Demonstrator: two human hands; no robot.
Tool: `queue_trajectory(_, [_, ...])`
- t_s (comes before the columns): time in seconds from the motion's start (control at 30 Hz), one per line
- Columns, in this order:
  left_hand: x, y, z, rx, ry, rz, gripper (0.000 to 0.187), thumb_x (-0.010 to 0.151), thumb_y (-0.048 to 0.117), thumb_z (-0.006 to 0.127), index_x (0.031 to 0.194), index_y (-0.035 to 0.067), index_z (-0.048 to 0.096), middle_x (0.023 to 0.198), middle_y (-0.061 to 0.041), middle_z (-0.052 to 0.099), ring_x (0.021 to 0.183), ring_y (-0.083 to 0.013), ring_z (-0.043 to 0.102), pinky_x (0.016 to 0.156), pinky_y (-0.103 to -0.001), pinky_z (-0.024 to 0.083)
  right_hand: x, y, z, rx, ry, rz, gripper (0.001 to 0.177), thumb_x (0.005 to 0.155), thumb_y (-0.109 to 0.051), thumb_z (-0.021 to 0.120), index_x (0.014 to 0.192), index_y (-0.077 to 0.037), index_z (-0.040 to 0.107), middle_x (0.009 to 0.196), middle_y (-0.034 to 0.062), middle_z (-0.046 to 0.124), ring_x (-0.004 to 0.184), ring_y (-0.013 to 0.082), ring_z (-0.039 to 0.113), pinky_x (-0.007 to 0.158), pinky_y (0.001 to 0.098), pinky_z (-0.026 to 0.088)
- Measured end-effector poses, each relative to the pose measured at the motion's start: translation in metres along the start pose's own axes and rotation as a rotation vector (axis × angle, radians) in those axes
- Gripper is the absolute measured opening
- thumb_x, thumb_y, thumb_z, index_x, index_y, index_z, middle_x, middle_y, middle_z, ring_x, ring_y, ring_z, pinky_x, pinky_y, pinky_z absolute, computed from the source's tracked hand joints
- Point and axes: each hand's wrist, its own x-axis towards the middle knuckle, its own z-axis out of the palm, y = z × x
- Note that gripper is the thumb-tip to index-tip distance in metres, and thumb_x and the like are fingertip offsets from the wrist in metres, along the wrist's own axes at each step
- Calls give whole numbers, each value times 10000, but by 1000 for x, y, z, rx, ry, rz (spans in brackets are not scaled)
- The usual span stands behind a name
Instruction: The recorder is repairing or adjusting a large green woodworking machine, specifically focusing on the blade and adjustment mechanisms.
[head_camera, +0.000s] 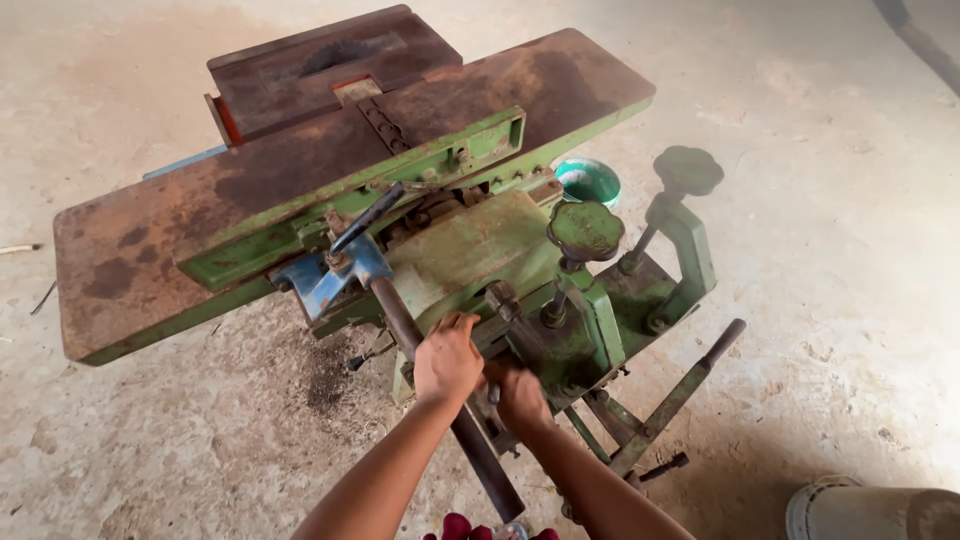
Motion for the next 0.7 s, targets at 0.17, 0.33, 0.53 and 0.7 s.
queue_trajectory(0.17, [1,2,0,1,26,17,345,842,30,591,1154,115,711,1172,-80,704,1089,-300,668,925,-399,549,0,55,27,-242,-325,89,160,770,-100,719,927,-73,726,957,149,740,902,348,709,778,453,546])
queue_trajectory(0.33, [2,-1,0,5,21,7,336,863,27,580,1159,119,711,1183,-81,705,1103,-284,676,941,-385,560,31,-7,-30,70,-16,52,291,810,-3,630,1068,-73,746,1103,188,756,949,340,726,785,435,585])
queue_trajectory(0.53, [4,1,-2,-14,15,19,346,818,28,615,1140,110,712,1168,-92,709,1071,-311,673,900,-410,556,31,12,-11,-319,-374,368,227,918,-217,739,1027,-23,694,938,232,738,874,379,724,754,463,591])
queue_trajectory(0.7, [3,-3,3,-24,22,15,382,816,-4,613,1163,119,712,1181,-89,711,1087,-299,683,926,-392,560,48,1,-30,-326,-142,377,267,872,-121,668,1138,-139,681,911,197,744,828,391,732,739,487,589])
